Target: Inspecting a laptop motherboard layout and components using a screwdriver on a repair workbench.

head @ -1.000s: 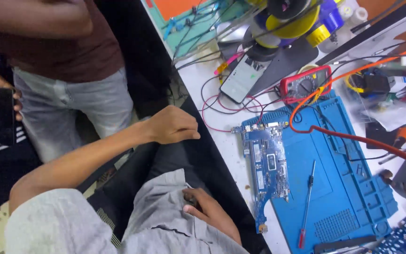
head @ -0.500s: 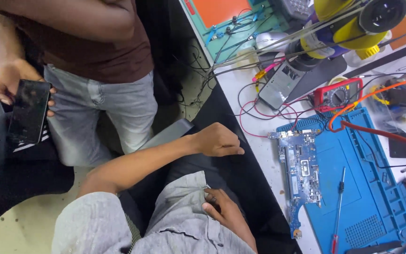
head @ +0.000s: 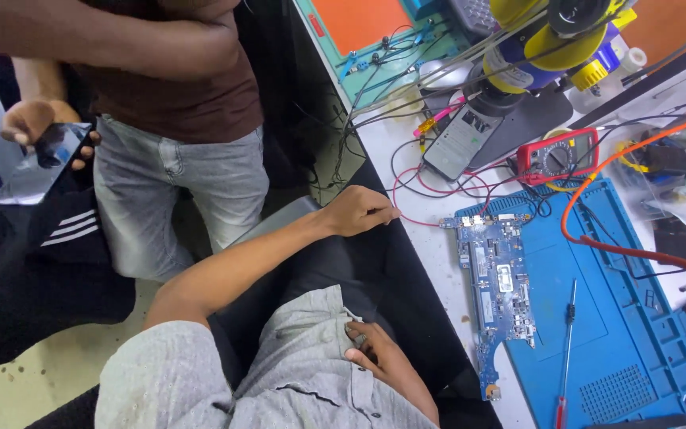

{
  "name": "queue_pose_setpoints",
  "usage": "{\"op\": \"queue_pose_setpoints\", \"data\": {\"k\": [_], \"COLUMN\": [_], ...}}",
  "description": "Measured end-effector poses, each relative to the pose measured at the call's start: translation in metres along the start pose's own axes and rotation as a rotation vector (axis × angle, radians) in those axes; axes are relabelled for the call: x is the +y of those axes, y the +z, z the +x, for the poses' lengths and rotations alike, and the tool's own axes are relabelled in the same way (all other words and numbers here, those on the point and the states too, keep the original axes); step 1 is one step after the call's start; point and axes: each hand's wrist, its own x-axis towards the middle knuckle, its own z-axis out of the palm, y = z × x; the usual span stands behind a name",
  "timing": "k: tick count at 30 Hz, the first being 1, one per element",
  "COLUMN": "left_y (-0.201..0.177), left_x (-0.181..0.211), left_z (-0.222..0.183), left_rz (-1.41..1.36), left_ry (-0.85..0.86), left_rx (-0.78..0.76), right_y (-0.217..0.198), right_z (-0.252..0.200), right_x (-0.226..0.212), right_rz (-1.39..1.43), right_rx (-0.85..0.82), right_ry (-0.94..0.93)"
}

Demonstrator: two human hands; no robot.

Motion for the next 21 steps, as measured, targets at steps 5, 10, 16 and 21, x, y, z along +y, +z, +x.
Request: {"op": "queue_pose_setpoints", "data": {"k": [5,10,16,21], "left_y": [0.006,0.012,0.011,0.008], "left_x": [-0.007,-0.015,-0.013,-0.01], "left_z": [0.002,0.001,0.002,0.002], "left_rz": [0.114,0.208,0.228,0.241], "left_ry": [-0.06,-0.073,-0.063,-0.088], "left_rx": [-0.062,-0.091,-0.105,-0.113], "right_y": [-0.018,-0.034,-0.04,-0.036], "right_z": [-0.013,-0.022,-0.029,-0.026], "right_x": [-0.01,-0.008,-0.026,-0.03], "right_rz": [-0.023,0.038,0.019,-0.006], "right_rx": [-0.061,-0.046,-0.042,-0.045], "right_ry": [0.183,0.185,0.301,0.356]}}
